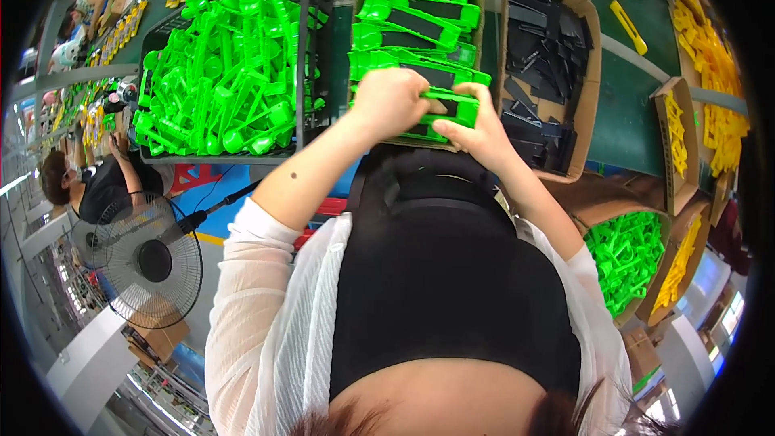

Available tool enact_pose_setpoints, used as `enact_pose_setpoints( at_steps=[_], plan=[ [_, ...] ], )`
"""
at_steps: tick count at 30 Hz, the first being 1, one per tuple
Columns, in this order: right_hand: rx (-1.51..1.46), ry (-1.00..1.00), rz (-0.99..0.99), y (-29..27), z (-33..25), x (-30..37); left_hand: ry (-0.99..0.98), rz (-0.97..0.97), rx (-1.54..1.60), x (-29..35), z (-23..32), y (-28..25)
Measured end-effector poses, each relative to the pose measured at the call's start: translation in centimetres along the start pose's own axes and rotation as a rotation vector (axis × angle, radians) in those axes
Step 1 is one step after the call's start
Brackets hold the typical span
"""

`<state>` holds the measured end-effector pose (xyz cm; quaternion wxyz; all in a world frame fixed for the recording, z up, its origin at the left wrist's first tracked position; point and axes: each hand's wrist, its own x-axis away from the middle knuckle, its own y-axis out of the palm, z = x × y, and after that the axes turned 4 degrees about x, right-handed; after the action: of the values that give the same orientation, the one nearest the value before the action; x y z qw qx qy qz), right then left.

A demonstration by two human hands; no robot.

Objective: Assembling plastic components by snapping black strips into green plastic frames on a factory assembly line.

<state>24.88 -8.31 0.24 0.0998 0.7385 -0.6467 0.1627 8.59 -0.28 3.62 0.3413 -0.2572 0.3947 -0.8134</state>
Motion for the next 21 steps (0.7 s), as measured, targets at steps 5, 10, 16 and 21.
enact_pose_setpoints(
  at_steps=[5,10,16,21],
  plan=[
    [0.444,-0.007,0.24,-4.1,2.6,-1.1,0.247,0.112,-0.491,-2.8,-3.6,-0.4],
    [1.176,0.166,0.424,-10.6,10.1,-3.2,0.111,0.022,-0.514,-2.6,-5.3,3.0],
    [1.156,0.213,0.303,-11.9,10.6,-5.4,0.144,0.522,-0.242,-0.7,-4.1,3.4],
    [0.868,-0.358,0.672,-12.7,9.4,-5.6,-0.09,0.99,-0.141,5.9,-8.6,-3.0]
  ],
)
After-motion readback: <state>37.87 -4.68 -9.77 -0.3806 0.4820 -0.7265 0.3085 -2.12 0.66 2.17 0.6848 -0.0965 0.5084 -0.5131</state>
